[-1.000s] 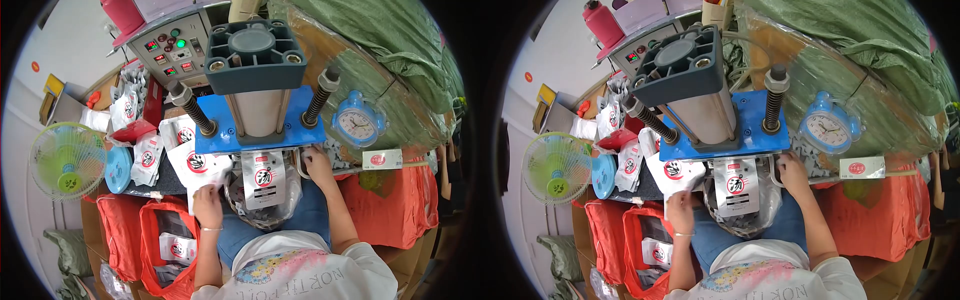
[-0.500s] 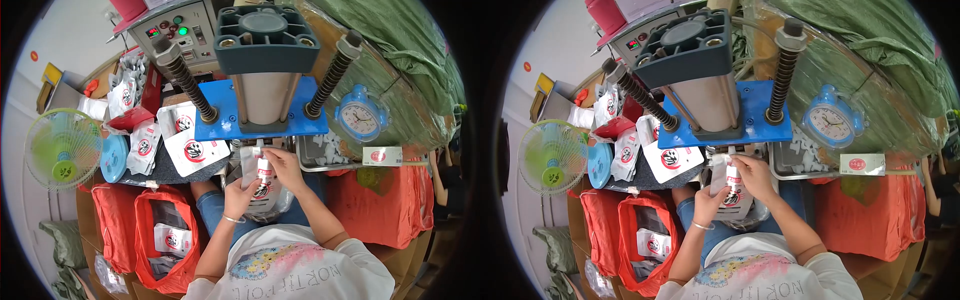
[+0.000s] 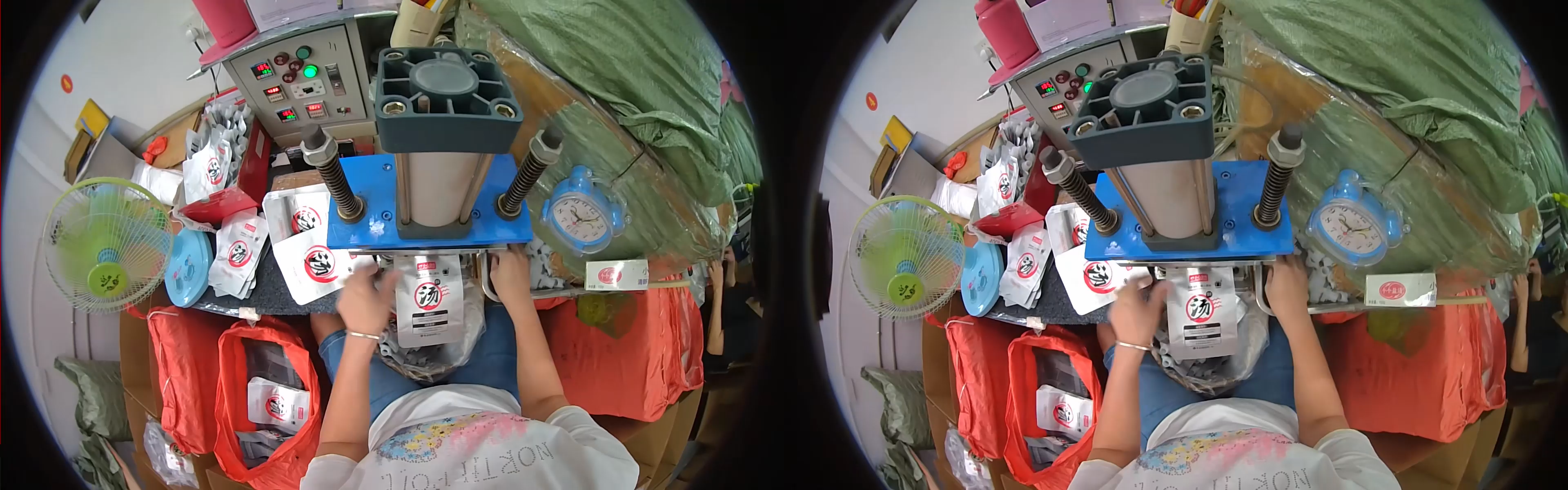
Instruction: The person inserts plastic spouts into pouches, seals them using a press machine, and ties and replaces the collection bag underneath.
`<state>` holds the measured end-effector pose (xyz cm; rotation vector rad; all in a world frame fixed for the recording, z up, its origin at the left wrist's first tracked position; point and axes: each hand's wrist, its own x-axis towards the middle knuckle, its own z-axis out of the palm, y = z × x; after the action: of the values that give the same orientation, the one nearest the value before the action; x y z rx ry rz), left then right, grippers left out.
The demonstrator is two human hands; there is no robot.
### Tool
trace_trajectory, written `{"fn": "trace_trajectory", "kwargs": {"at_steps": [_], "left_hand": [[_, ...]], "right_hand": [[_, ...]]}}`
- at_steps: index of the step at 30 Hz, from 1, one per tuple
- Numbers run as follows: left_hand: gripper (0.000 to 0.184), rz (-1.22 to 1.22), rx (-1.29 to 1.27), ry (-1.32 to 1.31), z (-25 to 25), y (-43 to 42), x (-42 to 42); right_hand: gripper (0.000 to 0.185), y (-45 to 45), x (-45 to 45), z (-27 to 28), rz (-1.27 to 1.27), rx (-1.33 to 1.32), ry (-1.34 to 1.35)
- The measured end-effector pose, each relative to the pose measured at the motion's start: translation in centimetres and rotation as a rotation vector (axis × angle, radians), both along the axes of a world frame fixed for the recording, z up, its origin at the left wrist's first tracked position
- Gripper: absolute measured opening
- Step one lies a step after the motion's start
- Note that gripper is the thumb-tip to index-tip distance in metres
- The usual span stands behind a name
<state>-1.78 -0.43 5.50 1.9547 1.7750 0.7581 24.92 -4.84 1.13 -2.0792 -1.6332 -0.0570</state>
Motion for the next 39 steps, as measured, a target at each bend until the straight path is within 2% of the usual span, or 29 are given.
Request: {"fn": "trace_trajectory", "kwargs": {"at_steps": [2,3,5,6,8,9,11,12,14,16,18,19,21,23,24,25,27,28,29,30,31,32,33,34,36,37,39], "left_hand": [[0.062,0.106,0.447,0.351,-1.4,1.2,-2.6],[0.066,0.026,0.379,0.299,-3.5,0.7,-3.5],[0.061,-0.099,0.315,0.348,-5.4,-2.1,-4.4],[0.045,-0.141,0.300,0.341,-5.0,-3.3,-5.1],[0.024,-0.143,0.163,0.211,-2.9,-4.5,-6.6],[0.009,-0.038,0.311,0.063,-0.5,-4.8,-5.7],[0.013,-0.125,0.198,0.000,5.4,-5.6,-4.3],[0.016,-0.139,0.116,-0.096,5.3,-6.1,-3.8],[0.023,-0.234,-0.167,-0.253,5.9,-6.5,-2.0],[0.025,-0.242,-0.175,-0.284,4.1,-6.2,-1.3],[0.023,-0.202,-0.369,-0.430,2.7,-5.9,-1.1],[0.023,-0.199,-0.369,-0.432,2.1,-5.7,-1.0],[0.027,-0.221,-0.319,-0.379,1.0,-5.4,-0.8],[0.027,-0.212,-0.403,-0.432,-1.2,-5.0,-0.4],[0.028,-0.209,-0.494,-0.486,-1.7,-5.0,-0.2],[0.028,-0.242,-0.511,-0.526,-1.1,-4.8,0.0],[0.027,-0.218,-0.461,-0.784,-4.0,-3.3,0.4],[0.026,-0.202,-0.501,-0.723,-2.0,-1.9,0.7],[0.025,-0.186,-0.549,-0.768,-2.7,-0.8,1.0],[0.025,-0.176,-0.594,-0.816,-4.3,0.2,1.3],[0.028,-0.210,-0.513,-0.702,-5.8,0.4,1.4],[0.032,-0.216,-0.396,-0.694,-6.6,0.3,1.6],[0.038,-0.219,-0.278,-0.684,-7.0,0.3,1.8],[0.041,-0.240,-0.192,-0.342,-5.5,0.6,1.1],[0.044,-0.084,0.028,-0.070,-1.4,0.4,-0.2],[0.053,0.095,0.151,0.083,0.0,0.6,-1.0],[0.065,0.065,0.439,0.329,-2.3,1.1,-3.4]], "right_hand": [[0.020,0.2,-0.2,-0.1,-0.035,0.009,0.032],[0.018,0.5,0.0,0.0,-0.088,0.059,0.254],[0.015,0.4,0.9,-1.6,-0.114,0.172,0.647],[0.015,-0.1,0.3,-1.0,-0.124,0.174,0.651],[0.014,-2.1,-2.5,2.3,-0.001,0.229,1.206],[0.015,-2.8,-3.8,3.4,0.019,0.158,1.314],[0.018,-3.4,-6.2,4.7,0.172,0.143,1.368],[0.023,-3.4,-7.2,5.7,0.198,0.100,1.370],[0.024,-2.8,-7.8,7.6,0.273,0.084,1.269],[0.027,-2.0,-7.6,8.8,0.387,0.044,1.143],[0.025,-1.2,-7.5,8.5,0.411,-0.008,1.131],[0.024,-0.8,-7.6,8.1,0.445,-0.060,1.121],[0.023,-0.2,-8.3,6.2,0.429,-0.099,1.149],[0.023,-0.3,-9.2,4.0,0.245,-0.074,1.314],[0.024,-0.1,-9.2,3.4,0.284,0.026,1.182],[0.026,-0.5,-8.6,3.3,0.203,0.011,1.026],[0.025,-0.9,-6.9,4.5,0.091,0.090,0.718],[0.023,-0.3,-4.8,4.0,0.037,0.131,0.405],[0.021,0.1,-2.6,3.1,-0.017,0.172,0.091],[0.021,0.1,-1.0,1.6,-0.016,0.180,0.084],[0.022,0.4,0.6,0.2,-0.034,0.151,-0.043],[0.023,1.0,1.5,-0.4,-0.058,0.127,-0.169],[0.026,1.1,1.0,-0.4,-0.084,0.100,-0.134],[0.026,1.2,0.5,-0.1,-0.082,0.113,-0.138],[0.026,1.0,-0.7,0.5,-0.015,0.042,-0.058],[0.022,0.9,-0.5,0.8,-0.026,-0.058,-0.032],[0.019,1.0,-0.3,0.8,-0.041,-0.019,0.043]]}}
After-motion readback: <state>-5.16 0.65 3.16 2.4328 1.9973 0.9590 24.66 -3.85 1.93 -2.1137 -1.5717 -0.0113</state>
